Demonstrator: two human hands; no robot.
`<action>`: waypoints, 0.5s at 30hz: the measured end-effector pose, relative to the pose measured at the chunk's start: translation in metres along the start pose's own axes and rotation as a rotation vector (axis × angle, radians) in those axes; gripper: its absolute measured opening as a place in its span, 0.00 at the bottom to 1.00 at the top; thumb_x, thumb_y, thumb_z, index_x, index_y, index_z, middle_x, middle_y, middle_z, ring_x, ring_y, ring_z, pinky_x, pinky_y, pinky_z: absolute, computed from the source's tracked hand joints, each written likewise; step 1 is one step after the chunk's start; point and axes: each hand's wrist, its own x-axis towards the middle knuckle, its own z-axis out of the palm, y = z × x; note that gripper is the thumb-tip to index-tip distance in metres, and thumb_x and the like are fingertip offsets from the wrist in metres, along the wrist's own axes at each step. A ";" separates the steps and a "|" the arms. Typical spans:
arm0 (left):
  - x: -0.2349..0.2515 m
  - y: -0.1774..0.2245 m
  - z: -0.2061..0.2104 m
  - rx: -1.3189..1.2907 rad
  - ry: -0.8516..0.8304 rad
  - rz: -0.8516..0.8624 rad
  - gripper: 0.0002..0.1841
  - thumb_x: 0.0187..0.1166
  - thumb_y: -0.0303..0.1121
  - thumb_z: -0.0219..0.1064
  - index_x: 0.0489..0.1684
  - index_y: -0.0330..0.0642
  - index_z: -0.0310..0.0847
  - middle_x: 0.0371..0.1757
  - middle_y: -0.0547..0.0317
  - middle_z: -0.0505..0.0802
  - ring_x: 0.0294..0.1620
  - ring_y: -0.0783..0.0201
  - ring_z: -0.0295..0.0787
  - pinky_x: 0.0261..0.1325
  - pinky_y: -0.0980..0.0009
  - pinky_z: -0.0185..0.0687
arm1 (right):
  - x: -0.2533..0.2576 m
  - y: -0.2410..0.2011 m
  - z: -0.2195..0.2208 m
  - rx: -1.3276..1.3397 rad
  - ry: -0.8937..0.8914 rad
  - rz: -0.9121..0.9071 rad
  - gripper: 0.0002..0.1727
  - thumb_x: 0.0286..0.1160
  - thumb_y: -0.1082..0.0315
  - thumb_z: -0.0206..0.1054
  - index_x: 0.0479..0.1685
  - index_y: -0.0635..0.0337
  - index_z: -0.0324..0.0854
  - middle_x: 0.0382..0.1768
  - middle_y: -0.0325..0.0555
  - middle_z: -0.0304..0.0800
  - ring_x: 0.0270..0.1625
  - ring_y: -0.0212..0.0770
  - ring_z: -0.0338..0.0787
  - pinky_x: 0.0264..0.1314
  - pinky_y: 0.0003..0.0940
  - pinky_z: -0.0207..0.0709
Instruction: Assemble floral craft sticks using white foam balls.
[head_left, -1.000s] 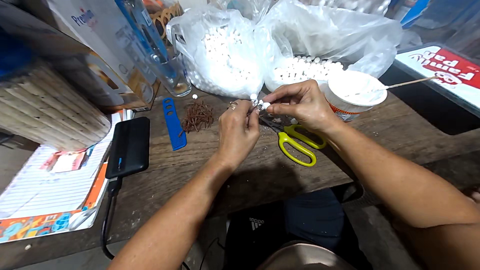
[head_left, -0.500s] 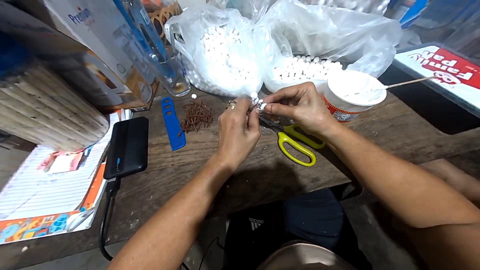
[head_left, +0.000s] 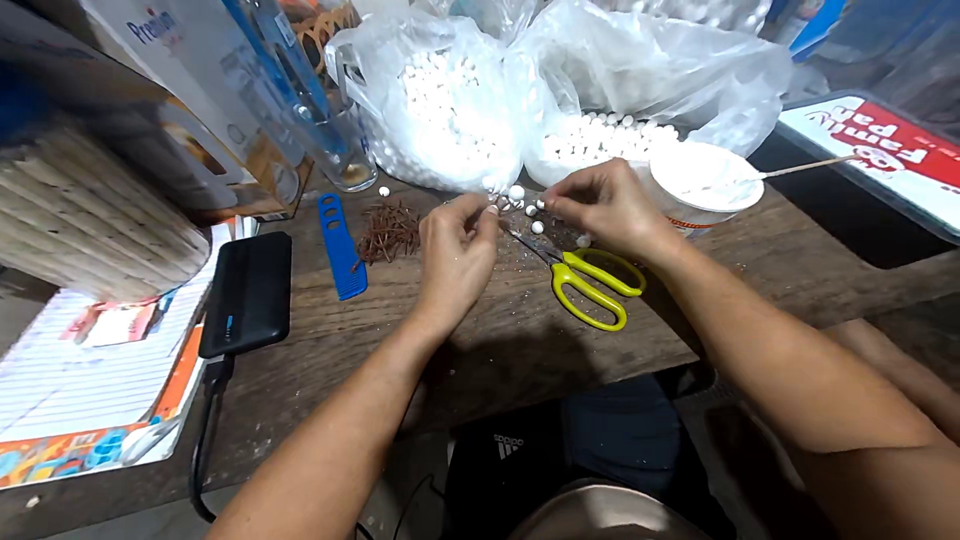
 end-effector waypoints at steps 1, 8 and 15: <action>0.001 -0.001 0.000 -0.002 -0.005 -0.008 0.10 0.85 0.25 0.59 0.44 0.31 0.88 0.37 0.57 0.92 0.34 0.79 0.86 0.43 0.80 0.81 | -0.001 -0.002 0.002 -0.100 -0.036 -0.005 0.08 0.80 0.69 0.68 0.43 0.65 0.91 0.36 0.46 0.93 0.35 0.32 0.89 0.45 0.33 0.84; -0.006 -0.002 -0.003 0.011 0.000 0.059 0.05 0.82 0.23 0.66 0.42 0.31 0.88 0.36 0.52 0.92 0.31 0.74 0.87 0.38 0.79 0.82 | -0.001 -0.004 0.012 -0.318 -0.158 -0.001 0.07 0.76 0.73 0.70 0.43 0.67 0.91 0.41 0.58 0.90 0.44 0.55 0.90 0.51 0.57 0.79; -0.007 -0.002 -0.001 -0.010 -0.014 0.075 0.05 0.79 0.21 0.68 0.43 0.29 0.89 0.38 0.50 0.90 0.30 0.74 0.86 0.37 0.80 0.83 | -0.001 -0.014 0.002 0.663 0.065 0.105 0.14 0.59 0.87 0.71 0.41 0.60 0.84 0.33 0.35 0.91 0.31 0.29 0.92 0.41 0.27 0.92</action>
